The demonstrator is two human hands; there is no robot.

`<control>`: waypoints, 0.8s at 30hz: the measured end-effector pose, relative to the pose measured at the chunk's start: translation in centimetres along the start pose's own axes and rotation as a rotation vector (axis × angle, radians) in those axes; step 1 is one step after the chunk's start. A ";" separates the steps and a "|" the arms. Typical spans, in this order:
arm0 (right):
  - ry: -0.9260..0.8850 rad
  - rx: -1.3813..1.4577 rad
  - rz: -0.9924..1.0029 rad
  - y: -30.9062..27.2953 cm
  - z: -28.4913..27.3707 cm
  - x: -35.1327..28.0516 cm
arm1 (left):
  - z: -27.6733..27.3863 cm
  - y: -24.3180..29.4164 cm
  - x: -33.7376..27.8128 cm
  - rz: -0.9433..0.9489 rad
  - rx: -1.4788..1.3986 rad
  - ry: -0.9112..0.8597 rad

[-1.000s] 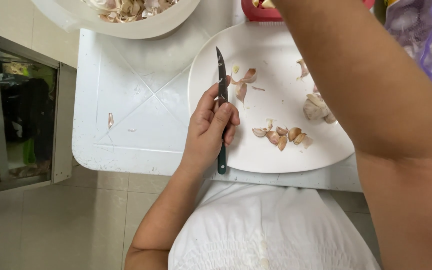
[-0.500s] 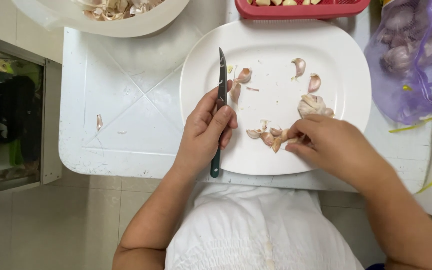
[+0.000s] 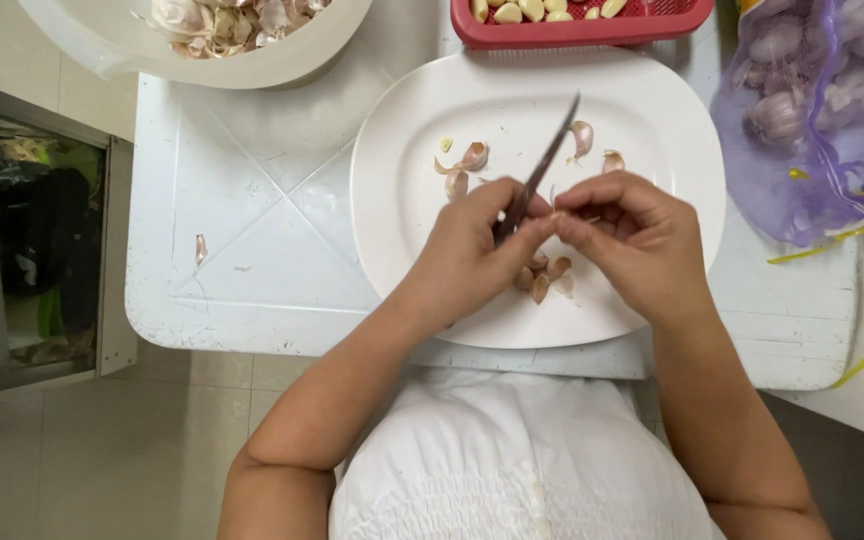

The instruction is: Peeling garlic cloves using a paring knife and hands on a white plate.

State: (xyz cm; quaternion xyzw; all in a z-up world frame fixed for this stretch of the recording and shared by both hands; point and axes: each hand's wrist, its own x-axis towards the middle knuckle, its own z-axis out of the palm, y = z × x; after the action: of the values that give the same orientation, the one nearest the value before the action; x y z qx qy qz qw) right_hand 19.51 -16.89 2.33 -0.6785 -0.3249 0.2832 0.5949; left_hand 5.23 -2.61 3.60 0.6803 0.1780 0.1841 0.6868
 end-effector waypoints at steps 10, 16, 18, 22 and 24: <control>0.011 0.087 -0.126 1.2 1.1 2.8 | -1.8 -2.5 4.0 -0.021 -0.260 -0.027; 0.092 0.254 -0.060 2.5 2.2 3.2 | -2.1 -2.7 4.1 -0.185 -0.654 -0.077; 0.077 0.135 -0.046 2.3 2.2 3.3 | -2.1 -2.7 4.1 -0.247 -0.739 -0.058; 0.032 -0.071 -0.095 1.7 2.4 3.0 | -2.7 -3.4 4.2 -0.183 -0.575 -0.016; 0.018 -0.009 -0.088 1.7 2.5 2.7 | -2.3 -4.3 3.9 -0.099 -0.399 0.014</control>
State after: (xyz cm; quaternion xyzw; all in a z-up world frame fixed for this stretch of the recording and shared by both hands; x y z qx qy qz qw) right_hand 19.46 -13.35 0.37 -0.6689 -0.3505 0.2489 0.6065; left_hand 7.52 1.29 -0.67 0.5199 0.1759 0.1863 0.8149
